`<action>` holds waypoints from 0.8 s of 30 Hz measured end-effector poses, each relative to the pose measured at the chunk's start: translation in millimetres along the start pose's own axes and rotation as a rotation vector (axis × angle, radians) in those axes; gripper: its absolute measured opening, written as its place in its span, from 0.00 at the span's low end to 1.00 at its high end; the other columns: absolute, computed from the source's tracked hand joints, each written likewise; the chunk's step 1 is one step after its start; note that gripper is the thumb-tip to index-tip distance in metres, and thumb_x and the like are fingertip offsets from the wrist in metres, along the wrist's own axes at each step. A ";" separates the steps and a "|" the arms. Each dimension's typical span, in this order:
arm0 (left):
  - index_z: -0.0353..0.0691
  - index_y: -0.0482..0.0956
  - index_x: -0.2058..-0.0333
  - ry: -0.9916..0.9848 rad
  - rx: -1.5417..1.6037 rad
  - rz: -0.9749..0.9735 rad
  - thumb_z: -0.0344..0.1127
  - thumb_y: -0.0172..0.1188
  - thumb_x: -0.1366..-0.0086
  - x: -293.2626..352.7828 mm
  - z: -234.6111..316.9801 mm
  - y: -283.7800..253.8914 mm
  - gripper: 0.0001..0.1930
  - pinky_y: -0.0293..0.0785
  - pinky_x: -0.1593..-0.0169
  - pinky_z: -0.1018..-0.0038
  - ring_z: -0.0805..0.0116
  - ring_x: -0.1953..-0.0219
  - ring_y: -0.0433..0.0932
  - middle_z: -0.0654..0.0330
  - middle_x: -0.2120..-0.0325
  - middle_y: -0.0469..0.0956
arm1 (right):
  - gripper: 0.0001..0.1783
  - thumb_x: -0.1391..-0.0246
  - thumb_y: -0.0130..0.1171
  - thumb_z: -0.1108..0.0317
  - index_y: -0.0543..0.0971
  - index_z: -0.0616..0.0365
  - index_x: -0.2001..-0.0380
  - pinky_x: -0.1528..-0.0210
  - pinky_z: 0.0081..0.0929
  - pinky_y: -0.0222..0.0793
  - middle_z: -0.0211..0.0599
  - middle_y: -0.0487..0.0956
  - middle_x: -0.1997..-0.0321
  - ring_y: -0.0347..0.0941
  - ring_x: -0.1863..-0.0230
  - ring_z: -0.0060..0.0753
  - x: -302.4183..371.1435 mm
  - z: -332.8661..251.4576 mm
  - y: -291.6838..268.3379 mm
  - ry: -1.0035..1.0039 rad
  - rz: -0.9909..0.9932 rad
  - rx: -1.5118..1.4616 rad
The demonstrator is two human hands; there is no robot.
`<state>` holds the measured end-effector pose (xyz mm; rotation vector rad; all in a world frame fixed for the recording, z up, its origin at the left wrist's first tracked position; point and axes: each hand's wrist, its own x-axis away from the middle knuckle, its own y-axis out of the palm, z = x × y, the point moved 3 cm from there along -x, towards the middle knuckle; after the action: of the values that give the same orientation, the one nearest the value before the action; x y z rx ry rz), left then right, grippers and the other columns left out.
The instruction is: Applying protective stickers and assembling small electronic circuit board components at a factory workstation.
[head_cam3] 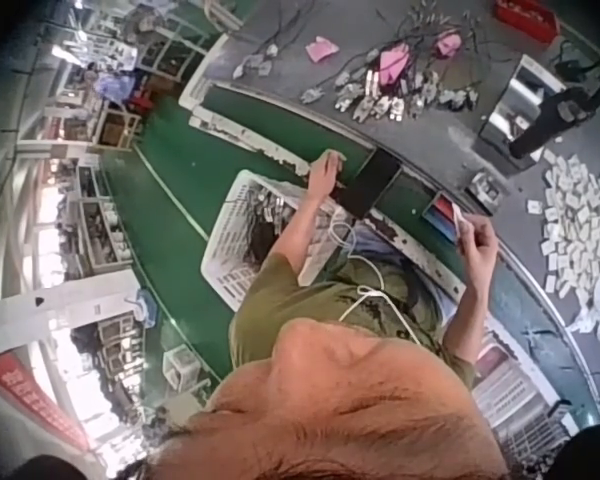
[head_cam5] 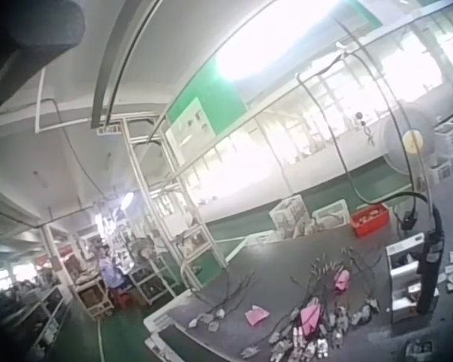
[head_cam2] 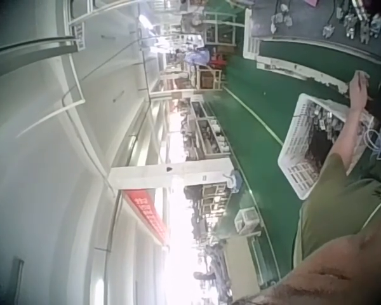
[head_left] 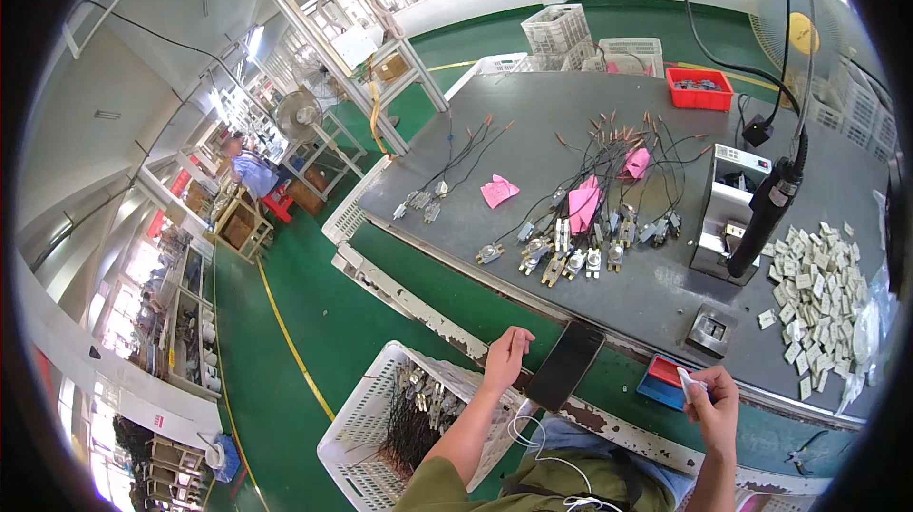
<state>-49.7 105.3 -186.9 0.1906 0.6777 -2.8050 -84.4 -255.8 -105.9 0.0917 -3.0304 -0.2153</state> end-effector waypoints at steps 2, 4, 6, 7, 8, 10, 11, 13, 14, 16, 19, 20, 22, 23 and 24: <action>0.36 0.73 0.69 -0.006 0.003 -0.001 0.40 0.41 0.30 -0.1 -0.5 -0.2 0.16 0.62 0.74 0.81 0.80 0.79 0.64 0.66 0.83 0.67 | 0.08 0.46 0.57 0.66 0.72 0.59 0.69 0.86 0.11 0.56 0.28 0.71 0.82 0.64 0.86 0.14 -0.1 1.4 0.1 -0.001 0.006 0.001; 0.36 0.73 0.69 -0.012 0.007 0.000 0.40 0.41 0.30 -0.1 -1.5 -0.2 0.16 0.62 0.74 0.81 0.80 0.80 0.64 0.66 0.83 0.67 | 0.08 0.46 0.57 0.67 0.72 0.59 0.69 0.86 0.11 0.56 0.28 0.71 0.82 0.64 0.86 0.14 -0.1 1.8 -0.3 0.008 0.004 0.006; 0.36 0.73 0.69 0.010 0.006 0.003 0.40 0.41 0.30 -0.2 -2.2 -0.4 0.16 0.62 0.74 0.81 0.80 0.80 0.64 0.66 0.83 0.67 | 0.08 0.46 0.57 0.67 0.72 0.59 0.69 0.86 0.11 0.56 0.28 0.71 0.82 0.64 0.85 0.14 0.2 2.3 -0.1 0.017 0.002 0.011; 0.36 0.73 0.69 0.010 0.006 0.003 0.40 0.41 0.30 -0.1 -2.4 -0.2 0.16 0.62 0.74 0.81 0.80 0.80 0.64 0.66 0.83 0.67 | 0.08 0.46 0.57 0.67 0.72 0.59 0.69 0.86 0.11 0.56 0.28 0.71 0.82 0.64 0.86 0.14 0.3 2.2 0.3 0.007 0.002 0.011; 0.36 0.73 0.69 0.009 0.008 0.004 0.40 0.41 0.30 -0.1 -2.4 0.0 0.16 0.62 0.74 0.81 0.80 0.80 0.64 0.66 0.84 0.67 | 0.08 0.46 0.56 0.67 0.72 0.60 0.68 0.86 0.11 0.56 0.29 0.71 0.82 0.64 0.86 0.14 0.4 2.1 0.6 -0.003 0.002 0.011; 0.36 0.73 0.69 0.009 0.010 0.004 0.40 0.41 0.30 -0.5 -2.1 0.2 0.16 0.62 0.74 0.81 0.80 0.80 0.64 0.66 0.84 0.67 | 0.07 0.46 0.56 0.67 0.72 0.60 0.68 0.86 0.11 0.56 0.29 0.71 0.82 0.63 0.86 0.14 0.1 2.9 0.2 0.002 -0.002 0.014; 0.36 0.73 0.69 0.010 0.006 0.004 0.40 0.41 0.30 -0.4 -1.4 0.0 0.17 0.62 0.74 0.81 0.80 0.80 0.64 0.66 0.84 0.67 | 0.07 0.46 0.56 0.67 0.72 0.60 0.68 0.86 0.11 0.56 0.29 0.71 0.83 0.63 0.86 0.14 0.1 3.3 0.1 0.007 -0.006 0.016; 0.36 0.73 0.69 0.010 0.002 0.005 0.41 0.41 0.30 -0.1 -1.0 0.0 0.17 0.62 0.74 0.81 0.80 0.80 0.64 0.66 0.84 0.67 | 0.07 0.46 0.56 0.68 0.72 0.60 0.68 0.86 0.11 0.56 0.29 0.71 0.83 0.63 0.87 0.14 0.1 2.4 0.9 0.001 -0.009 0.013; 0.36 0.74 0.69 0.007 0.008 0.003 0.41 0.41 0.30 0.2 -1.3 0.1 0.17 0.62 0.74 0.81 0.80 0.80 0.64 0.66 0.84 0.67 | 0.07 0.46 0.55 0.68 0.72 0.60 0.68 0.86 0.11 0.56 0.29 0.71 0.83 0.63 0.87 0.15 0.0 1.8 1.4 -0.005 -0.012 0.009; 0.36 0.74 0.69 0.003 0.014 0.002 0.41 0.41 0.30 0.4 -1.4 -0.2 0.17 0.62 0.74 0.81 0.80 0.80 0.64 0.66 0.84 0.67 | 0.07 0.46 0.55 0.68 0.72 0.60 0.68 0.86 0.12 0.56 0.29 0.71 0.83 0.63 0.87 0.15 -0.3 0.8 1.6 0.000 -0.014 0.017; 0.36 0.74 0.69 0.000 -0.009 -0.004 0.42 0.41 0.30 -0.1 -1.5 -0.4 0.17 0.62 0.74 0.81 0.80 0.80 0.64 0.66 0.84 0.67 | 0.07 0.46 0.55 0.68 0.72 0.60 0.68 0.86 0.12 0.56 0.29 0.71 0.83 0.63 0.87 0.15 -0.5 0.6 2.2 -0.003 -0.013 0.019; 0.36 0.74 0.69 -0.001 -0.001 -0.003 0.42 0.41 0.30 -0.3 -2.7 -0.1 0.17 0.62 0.74 0.81 0.80 0.80 0.64 0.66 0.84 0.67 | 0.07 0.46 0.55 0.68 0.72 0.60 0.68 0.86 0.12 0.56 0.29 0.71 0.83 0.63 0.87 0.15 -0.5 0.4 2.3 -0.010 -0.013 0.013; 0.37 0.74 0.69 -0.002 0.006 -0.003 0.42 0.41 0.30 -0.6 -3.2 0.1 0.18 0.62 0.74 0.81 0.80 0.80 0.64 0.66 0.84 0.67 | 0.07 0.46 0.55 0.68 0.72 0.60 0.68 0.86 0.12 0.56 0.29 0.71 0.83 0.63 0.87 0.15 -0.8 0.6 2.3 -0.002 -0.011 0.007; 0.37 0.74 0.69 0.000 0.001 -0.001 0.43 0.41 0.30 -0.6 -2.4 0.0 0.18 0.62 0.74 0.81 0.80 0.80 0.64 0.66 0.84 0.67 | 0.07 0.46 0.55 0.68 0.71 0.60 0.68 0.86 0.12 0.56 0.29 0.71 0.83 0.63 0.86 0.15 -1.0 0.8 2.3 0.005 -0.010 0.000; 0.37 0.74 0.69 0.002 -0.004 0.000 0.43 0.41 0.30 -0.5 -1.6 -0.1 0.18 0.62 0.74 0.81 0.80 0.80 0.64 0.66 0.84 0.67 | 0.07 0.46 0.55 0.68 0.71 0.60 0.68 0.86 0.12 0.56 0.29 0.71 0.83 0.63 0.86 0.15 -1.2 0.7 2.4 0.006 -0.010 0.000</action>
<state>-49.1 106.2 -188.2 0.1923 0.6844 -2.8038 -83.4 -253.2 -106.3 0.1070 -3.0249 -0.2152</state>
